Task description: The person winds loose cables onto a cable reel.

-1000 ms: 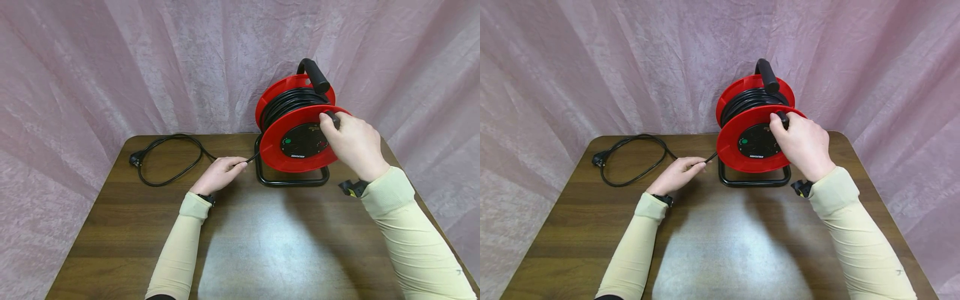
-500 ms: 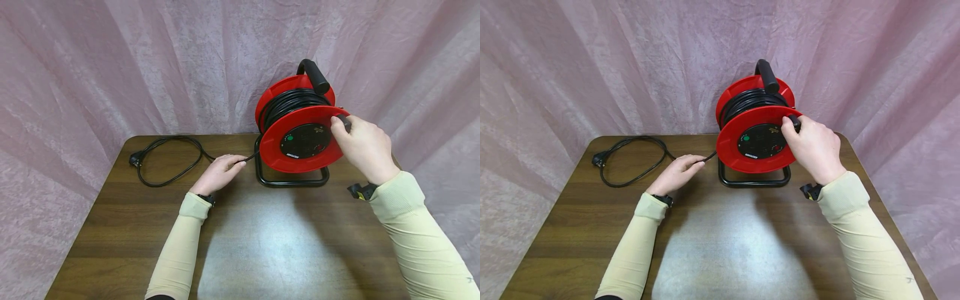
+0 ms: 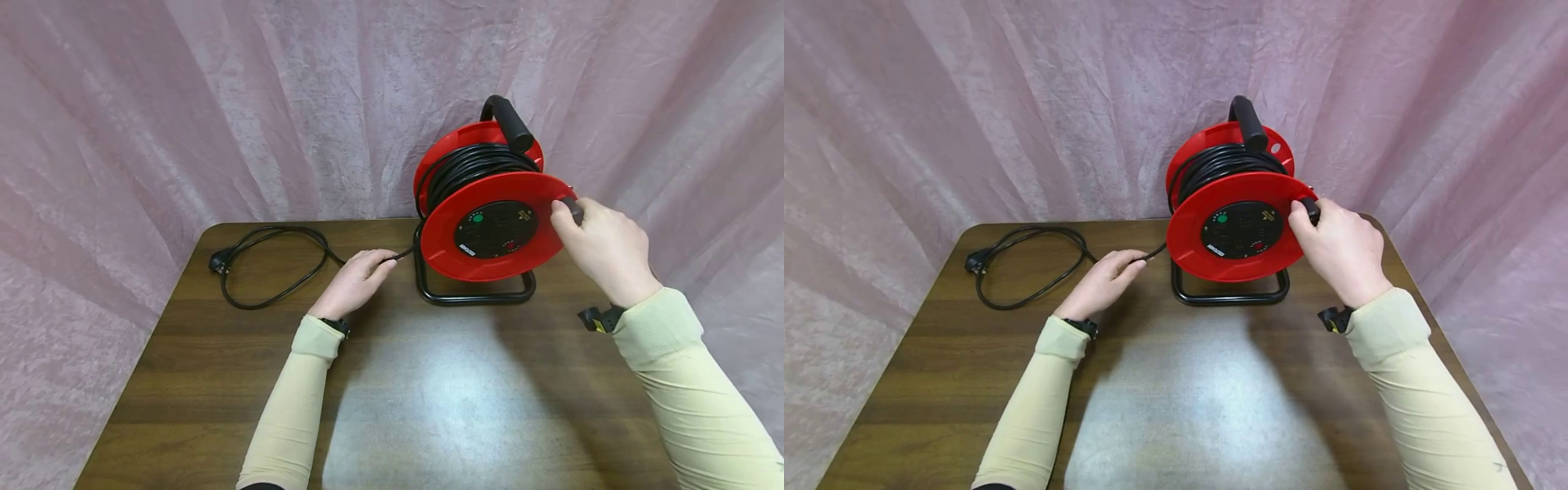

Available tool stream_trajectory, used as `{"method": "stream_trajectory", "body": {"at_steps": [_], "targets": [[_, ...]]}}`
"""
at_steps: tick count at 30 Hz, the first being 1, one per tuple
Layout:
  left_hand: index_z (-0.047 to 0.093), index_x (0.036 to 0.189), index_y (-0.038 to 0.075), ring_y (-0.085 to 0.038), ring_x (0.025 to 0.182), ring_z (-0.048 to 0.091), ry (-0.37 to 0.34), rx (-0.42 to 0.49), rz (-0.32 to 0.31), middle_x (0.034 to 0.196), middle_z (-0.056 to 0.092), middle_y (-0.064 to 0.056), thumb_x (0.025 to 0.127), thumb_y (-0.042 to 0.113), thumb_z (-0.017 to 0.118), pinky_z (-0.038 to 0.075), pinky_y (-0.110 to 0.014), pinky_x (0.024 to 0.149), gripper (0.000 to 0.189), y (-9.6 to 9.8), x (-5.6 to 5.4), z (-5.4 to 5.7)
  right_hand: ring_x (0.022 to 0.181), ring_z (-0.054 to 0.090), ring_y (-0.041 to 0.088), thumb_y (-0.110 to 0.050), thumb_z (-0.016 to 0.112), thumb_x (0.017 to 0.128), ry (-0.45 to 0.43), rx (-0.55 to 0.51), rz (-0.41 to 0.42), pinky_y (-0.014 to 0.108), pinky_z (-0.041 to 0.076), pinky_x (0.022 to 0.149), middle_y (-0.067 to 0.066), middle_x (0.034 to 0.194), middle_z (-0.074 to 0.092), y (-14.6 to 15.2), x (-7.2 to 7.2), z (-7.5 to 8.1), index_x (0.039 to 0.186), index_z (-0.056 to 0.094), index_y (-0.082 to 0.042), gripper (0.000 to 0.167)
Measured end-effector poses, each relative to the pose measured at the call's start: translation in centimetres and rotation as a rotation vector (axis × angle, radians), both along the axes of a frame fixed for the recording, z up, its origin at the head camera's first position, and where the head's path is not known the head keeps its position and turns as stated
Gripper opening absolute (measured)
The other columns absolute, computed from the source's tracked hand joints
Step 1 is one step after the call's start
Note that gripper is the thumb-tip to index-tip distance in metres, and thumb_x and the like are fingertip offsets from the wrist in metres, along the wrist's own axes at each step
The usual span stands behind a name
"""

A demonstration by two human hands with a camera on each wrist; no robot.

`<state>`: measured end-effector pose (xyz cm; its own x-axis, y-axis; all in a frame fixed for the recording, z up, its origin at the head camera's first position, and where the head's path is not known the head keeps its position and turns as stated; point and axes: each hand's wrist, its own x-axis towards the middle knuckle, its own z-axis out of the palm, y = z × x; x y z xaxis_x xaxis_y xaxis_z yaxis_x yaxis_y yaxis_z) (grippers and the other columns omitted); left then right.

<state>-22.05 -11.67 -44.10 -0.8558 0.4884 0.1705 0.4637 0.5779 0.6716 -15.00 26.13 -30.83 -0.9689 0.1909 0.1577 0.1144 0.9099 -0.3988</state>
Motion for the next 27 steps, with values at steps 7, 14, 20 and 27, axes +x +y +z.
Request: {"method": "stream_trajectory", "body": {"at_steps": [7, 14, 20, 27], "targets": [[0.063, 0.138, 0.014, -0.016, 0.131, 0.052, 0.025, -0.005, -0.013, 0.134, 0.064, 0.001, 0.111, 0.024, 0.047, 0.035, -0.033, 0.114, 0.033, 0.1, -0.3, -0.2, 0.085, 0.060, 0.045, -0.059, 0.026, 0.102, -0.002, -0.007, -0.012, 0.054, 0.041, 0.064, 0.017, 0.080, 0.064, 0.4, 0.1, -0.5, 0.083, 0.056, -0.008, 0.062], [0.064, 0.136, 0.010, -0.020, 0.126, 0.056, 0.046, -0.032, 0.052, 0.132, 0.065, -0.006, 0.107, 0.005, 0.047, 0.042, -0.036, 0.109, 0.034, 0.0, -0.6, -0.4, 0.081, 0.060, 0.042, -0.057, 0.026, 0.102, -0.005, 0.000, -0.016, 0.051, 0.040, 0.063, 0.015, 0.076, 0.061, 0.8, 0.2, -1.1, 0.081, 0.055, -0.008, 0.061], [0.064, 0.134, 0.009, -0.022, 0.126, 0.058, 0.042, -0.028, 0.099, 0.132, 0.065, -0.008, 0.107, 0.003, 0.046, 0.043, -0.039, 0.108, 0.033, -0.2, -0.6, -0.2, 0.086, 0.060, 0.044, -0.057, 0.025, 0.102, -0.013, 0.002, -0.023, 0.055, 0.042, 0.064, 0.017, 0.084, 0.063, 1.3, 0.2, -1.9, 0.083, 0.058, -0.008, 0.062], [0.062, 0.136, 0.010, -0.020, 0.122, 0.059, 0.001, -0.031, 0.115, 0.131, 0.065, -0.008, 0.110, 0.011, 0.045, 0.046, -0.040, 0.104, 0.031, -0.2, -0.5, -0.2, 0.086, 0.060, 0.042, -0.058, 0.025, 0.102, -0.018, -0.003, -0.022, 0.056, 0.042, 0.064, 0.015, 0.084, 0.063, 1.5, 0.3, -2.6, 0.085, 0.060, -0.010, 0.062]]}}
